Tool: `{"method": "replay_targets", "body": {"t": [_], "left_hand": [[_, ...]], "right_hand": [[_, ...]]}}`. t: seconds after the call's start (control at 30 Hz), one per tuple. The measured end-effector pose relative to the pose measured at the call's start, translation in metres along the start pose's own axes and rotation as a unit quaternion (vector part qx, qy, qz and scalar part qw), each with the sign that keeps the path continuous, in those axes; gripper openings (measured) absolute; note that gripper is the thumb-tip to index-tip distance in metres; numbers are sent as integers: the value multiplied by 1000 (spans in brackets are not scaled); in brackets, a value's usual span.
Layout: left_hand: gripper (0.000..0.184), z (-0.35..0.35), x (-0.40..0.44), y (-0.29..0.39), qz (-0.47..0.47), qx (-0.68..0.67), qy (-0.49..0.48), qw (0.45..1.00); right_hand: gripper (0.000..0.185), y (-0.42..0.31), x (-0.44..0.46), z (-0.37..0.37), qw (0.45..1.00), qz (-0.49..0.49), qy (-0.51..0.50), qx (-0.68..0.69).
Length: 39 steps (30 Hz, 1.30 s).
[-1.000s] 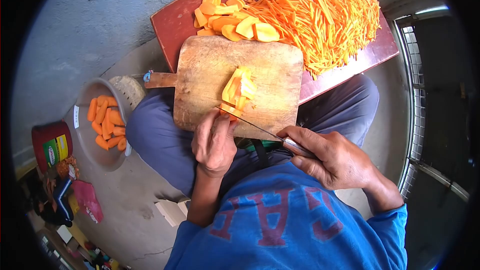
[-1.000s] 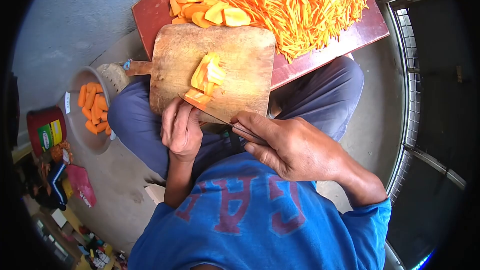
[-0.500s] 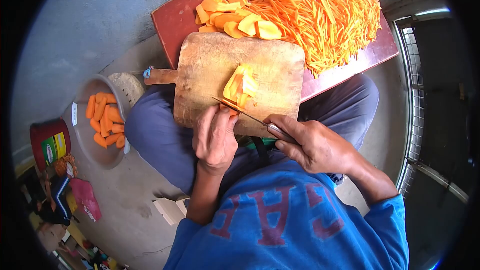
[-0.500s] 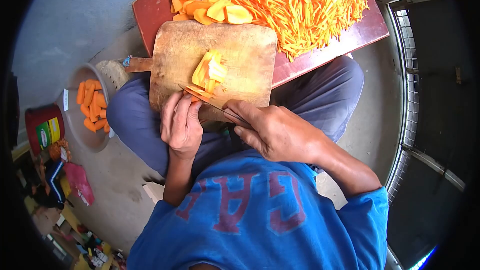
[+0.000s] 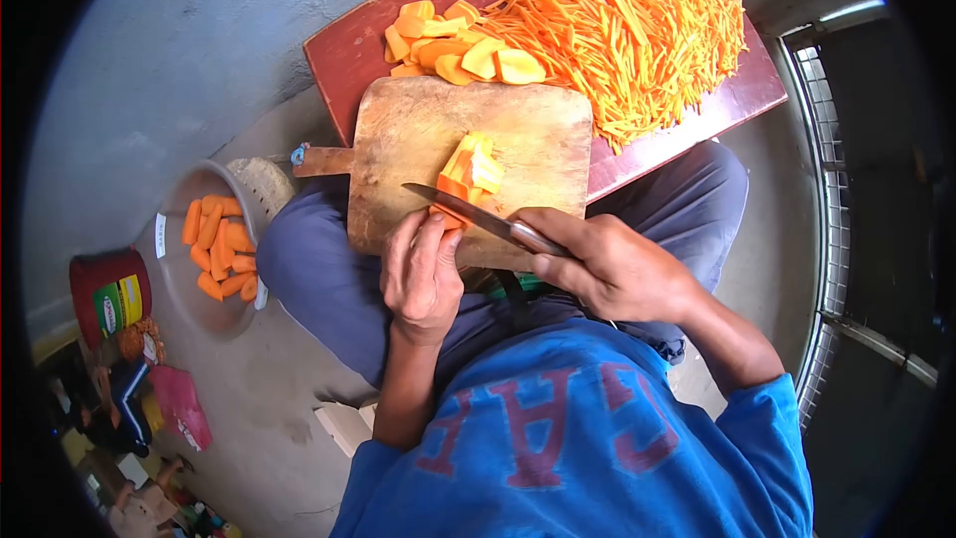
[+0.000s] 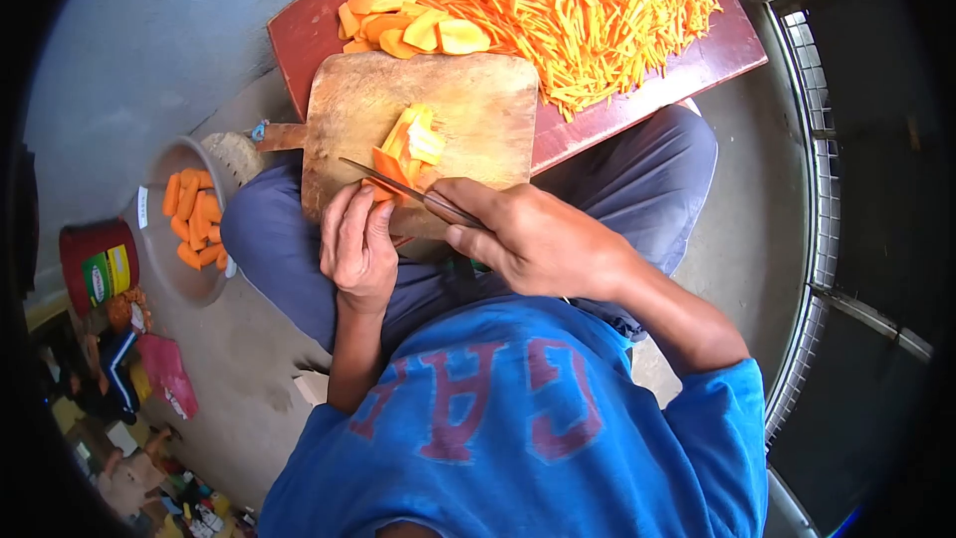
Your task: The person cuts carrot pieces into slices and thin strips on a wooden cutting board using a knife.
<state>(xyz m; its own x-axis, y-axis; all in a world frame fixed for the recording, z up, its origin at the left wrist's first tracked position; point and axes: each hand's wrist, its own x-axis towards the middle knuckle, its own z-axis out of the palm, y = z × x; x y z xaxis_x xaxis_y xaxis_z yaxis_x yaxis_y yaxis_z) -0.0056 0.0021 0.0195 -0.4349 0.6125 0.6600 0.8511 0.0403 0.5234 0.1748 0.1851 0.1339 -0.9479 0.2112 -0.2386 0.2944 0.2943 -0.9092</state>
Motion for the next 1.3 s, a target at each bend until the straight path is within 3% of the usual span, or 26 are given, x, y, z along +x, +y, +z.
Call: {"method": "replay_targets", "body": {"t": [0.2,0.37,0.63,0.77,1.3], "left_hand": [[41,2,1,-3,23,1,10,1000],[36,0,0,-3,26,19,8,999],[35,1,4,-2,34,22,12,999],[36,1,4,-2,34,19,14,999],[47,3,6,-2,41,14,24,999]], "right_hand": [[52,-18,-22,-10,1000,21,-13,4],[49,-21,-28,-8,1000,-4,7,-1],[51,-30,-33,-12,998,50,-15,-33],[51,-28,-36,-11,999,20,0,-30],[51,-25,-23,-11,996,63,-42,-50]]}}
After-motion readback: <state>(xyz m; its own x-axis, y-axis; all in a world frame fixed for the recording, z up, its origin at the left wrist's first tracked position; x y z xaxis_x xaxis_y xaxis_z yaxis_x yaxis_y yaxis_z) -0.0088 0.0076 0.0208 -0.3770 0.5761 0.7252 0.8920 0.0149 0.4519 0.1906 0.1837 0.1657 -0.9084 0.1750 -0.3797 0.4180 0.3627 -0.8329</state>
